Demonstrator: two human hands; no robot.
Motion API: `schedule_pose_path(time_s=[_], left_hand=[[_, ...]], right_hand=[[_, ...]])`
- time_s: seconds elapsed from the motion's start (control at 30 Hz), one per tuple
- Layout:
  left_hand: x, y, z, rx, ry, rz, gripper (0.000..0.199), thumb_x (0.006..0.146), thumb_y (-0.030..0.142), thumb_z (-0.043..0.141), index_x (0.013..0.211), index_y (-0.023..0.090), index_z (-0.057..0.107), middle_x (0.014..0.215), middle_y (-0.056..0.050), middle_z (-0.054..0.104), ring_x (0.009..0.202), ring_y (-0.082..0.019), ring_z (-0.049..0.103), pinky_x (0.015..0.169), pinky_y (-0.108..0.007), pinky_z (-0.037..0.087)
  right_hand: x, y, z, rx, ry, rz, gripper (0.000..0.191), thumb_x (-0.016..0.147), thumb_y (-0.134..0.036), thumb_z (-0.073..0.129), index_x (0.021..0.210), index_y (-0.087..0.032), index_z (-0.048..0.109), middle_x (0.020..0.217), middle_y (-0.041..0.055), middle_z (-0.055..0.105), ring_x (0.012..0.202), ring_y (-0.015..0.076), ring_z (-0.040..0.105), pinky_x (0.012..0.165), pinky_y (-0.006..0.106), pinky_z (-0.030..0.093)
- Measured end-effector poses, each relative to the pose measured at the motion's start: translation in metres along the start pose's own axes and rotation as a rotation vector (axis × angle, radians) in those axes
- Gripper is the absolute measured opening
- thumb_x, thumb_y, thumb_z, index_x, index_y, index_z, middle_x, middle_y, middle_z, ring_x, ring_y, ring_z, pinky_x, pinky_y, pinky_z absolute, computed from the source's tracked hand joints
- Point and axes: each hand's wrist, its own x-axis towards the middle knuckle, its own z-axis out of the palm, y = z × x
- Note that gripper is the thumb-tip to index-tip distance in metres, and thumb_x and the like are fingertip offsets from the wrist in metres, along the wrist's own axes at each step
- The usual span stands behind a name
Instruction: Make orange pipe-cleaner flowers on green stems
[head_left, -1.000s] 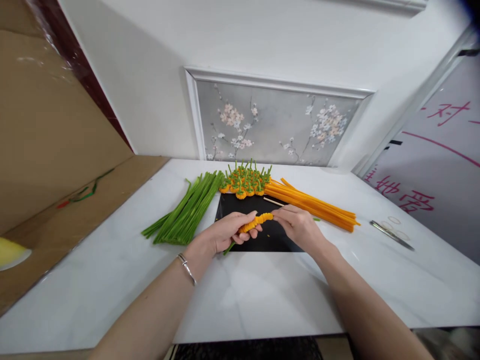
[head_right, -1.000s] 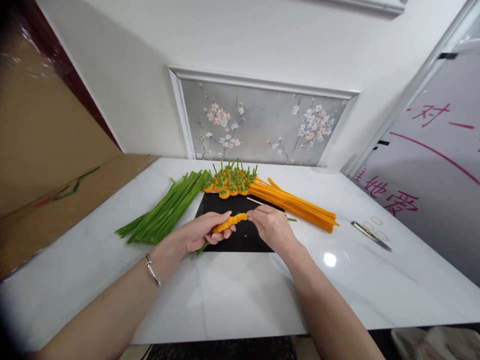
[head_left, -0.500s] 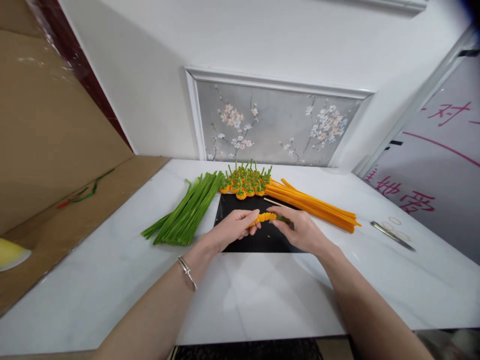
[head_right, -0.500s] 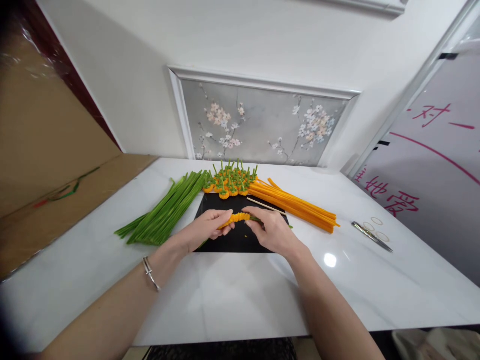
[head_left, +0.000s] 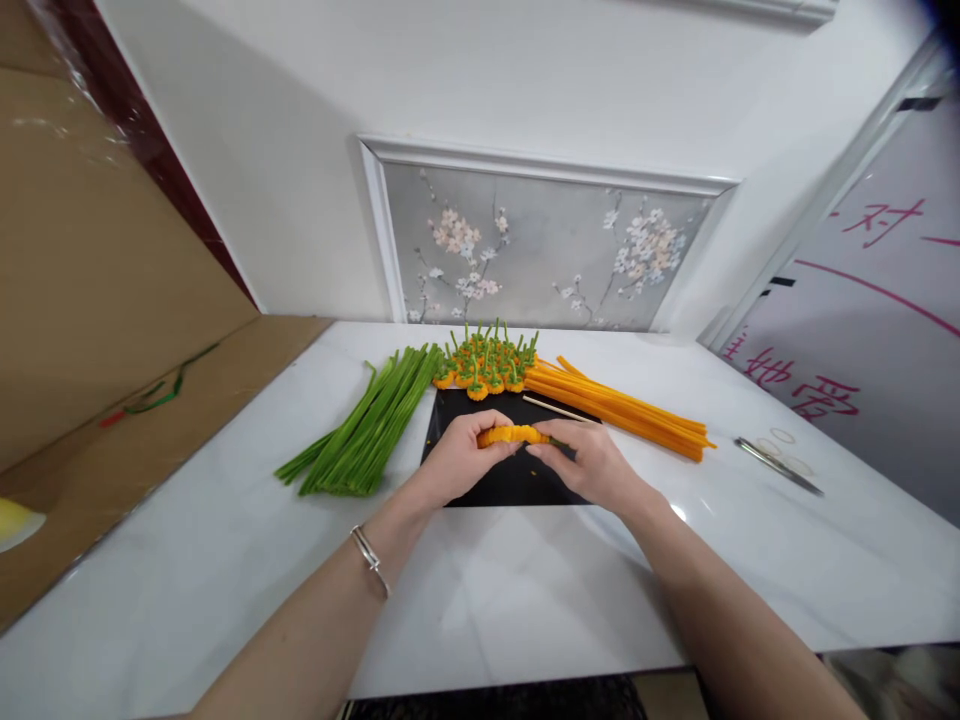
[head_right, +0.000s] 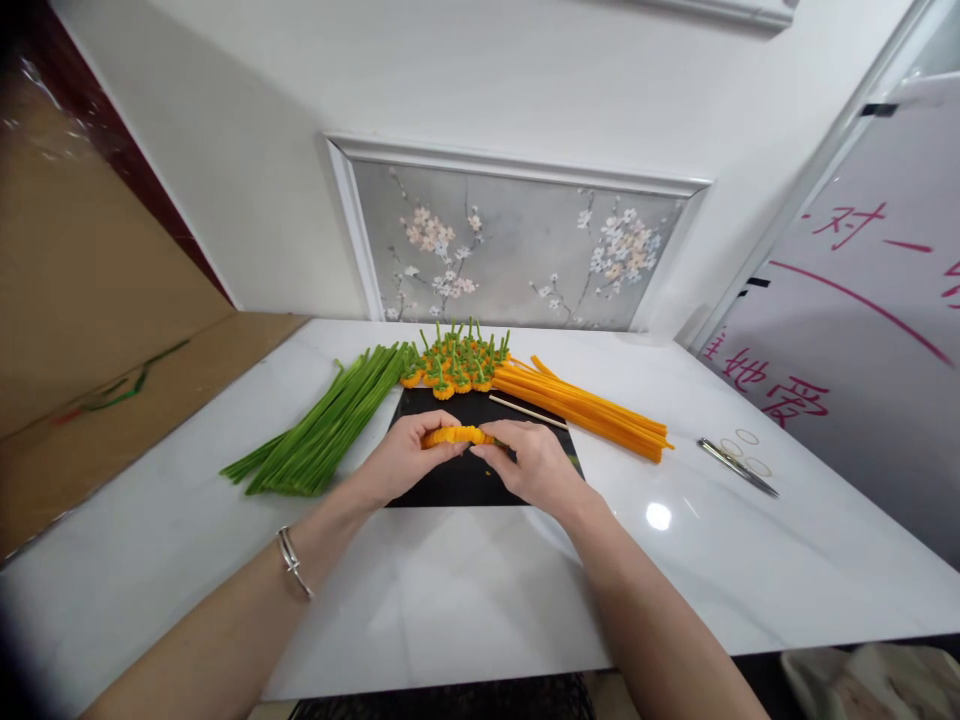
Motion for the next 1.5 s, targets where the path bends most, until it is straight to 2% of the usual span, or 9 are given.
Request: schedule_pose_path(time_s=[0.2, 0.33, 0.5, 0.67, 0.8, 0.97, 1.1, 1.27, 1.5], left_hand=[[-0.002, 0.009, -0.003, 0.046, -0.016, 0.006, 0.029, 0.074, 0.028, 0.068, 0.101, 0.019, 0.065, 0.096, -0.002, 0.066, 0.087, -0.017, 0.059, 0.079, -0.027, 0.046], [-0.004, 0.013, -0.003, 0.091, 0.024, 0.03, 0.022, 0.079, 0.034, 0.064, 0.093, 0.016, 0.067, 0.088, -0.002, 0.067, 0.081, -0.017, 0.059, 0.073, -0.027, 0.046], [-0.004, 0.008, 0.001, 0.151, 0.072, 0.111, 0.018, 0.082, 0.03, 0.061, 0.091, 0.016, 0.068, 0.085, -0.002, 0.068, 0.077, -0.015, 0.059, 0.071, -0.025, 0.046], [-0.006, 0.004, 0.005, 0.246, 0.158, 0.172, 0.016, 0.085, 0.028, 0.058, 0.091, 0.017, 0.068, 0.084, -0.001, 0.069, 0.073, -0.014, 0.06, 0.066, -0.023, 0.046], [-0.006, 0.002, 0.01, 0.168, 0.224, 0.182, 0.016, 0.084, 0.025, 0.059, 0.098, 0.019, 0.066, 0.091, -0.001, 0.07, 0.08, -0.014, 0.064, 0.073, -0.023, 0.049], [-0.006, 0.011, 0.011, 0.015, 0.226, 0.149, 0.032, 0.078, 0.023, 0.067, 0.108, 0.02, 0.057, 0.09, -0.002, 0.069, 0.084, -0.015, 0.065, 0.08, -0.026, 0.05], [-0.006, 0.017, 0.008, -0.048, 0.196, 0.131, 0.024, 0.082, 0.029, 0.062, 0.104, 0.019, 0.059, 0.093, -0.004, 0.069, 0.087, -0.016, 0.065, 0.079, -0.027, 0.05], [-0.004, 0.014, 0.005, -0.111, 0.217, 0.066, 0.024, 0.081, 0.034, 0.063, 0.1, 0.019, 0.062, 0.095, -0.004, 0.07, 0.087, -0.017, 0.065, 0.079, -0.028, 0.05], [-0.004, 0.014, 0.006, -0.127, 0.211, 0.035, 0.027, 0.08, 0.033, 0.066, 0.101, 0.017, 0.062, 0.097, -0.005, 0.07, 0.087, -0.017, 0.065, 0.079, -0.027, 0.05]], right_hand=[[0.0, 0.006, 0.001, -0.063, 0.16, -0.018, 0.015, 0.088, -0.026, 0.057, 0.095, -0.021, 0.07, 0.089, 0.0059, 0.074, 0.078, 0.0195, 0.069, 0.072, 0.03, 0.054], [-0.001, 0.007, 0.001, -0.11, 0.176, -0.052, 0.015, 0.089, -0.028, 0.058, 0.096, -0.021, 0.069, 0.09, 0.0061, 0.074, 0.08, 0.0199, 0.069, 0.074, 0.032, 0.054], [-0.001, 0.001, 0.0, -0.093, 0.15, -0.082, 0.024, 0.089, -0.028, 0.059, 0.111, -0.02, 0.065, 0.099, 0.0067, 0.073, 0.083, 0.0194, 0.068, 0.077, 0.031, 0.054], [0.001, -0.004, 0.004, -0.067, 0.164, -0.1, 0.017, 0.091, -0.026, 0.056, 0.101, -0.02, 0.067, 0.09, 0.0045, 0.074, 0.077, 0.0175, 0.069, 0.072, 0.029, 0.054], [0.001, -0.004, 0.005, -0.055, 0.184, -0.099, 0.015, 0.09, -0.025, 0.057, 0.099, -0.02, 0.068, 0.089, 0.0044, 0.075, 0.074, 0.0172, 0.07, 0.069, 0.027, 0.054], [0.002, -0.004, 0.002, -0.151, 0.237, -0.115, 0.015, 0.09, -0.026, 0.056, 0.097, -0.022, 0.069, 0.084, 0.0038, 0.075, 0.068, 0.0188, 0.069, 0.064, 0.031, 0.053], [0.001, -0.004, -0.002, -0.172, 0.224, -0.103, 0.017, 0.09, -0.028, 0.056, 0.102, -0.022, 0.067, 0.086, 0.0038, 0.075, 0.069, 0.02, 0.07, 0.065, 0.034, 0.054], [0.0, -0.005, -0.007, -0.081, 0.237, -0.003, 0.039, 0.083, -0.033, 0.067, 0.119, -0.022, 0.056, 0.1, 0.0048, 0.073, 0.075, 0.0193, 0.071, 0.076, 0.034, 0.057], [0.002, -0.003, -0.007, -0.161, 0.318, -0.072, 0.014, 0.088, -0.024, 0.06, 0.1, -0.023, 0.066, 0.095, 0.0049, 0.073, 0.087, 0.0204, 0.069, 0.08, 0.033, 0.056]])
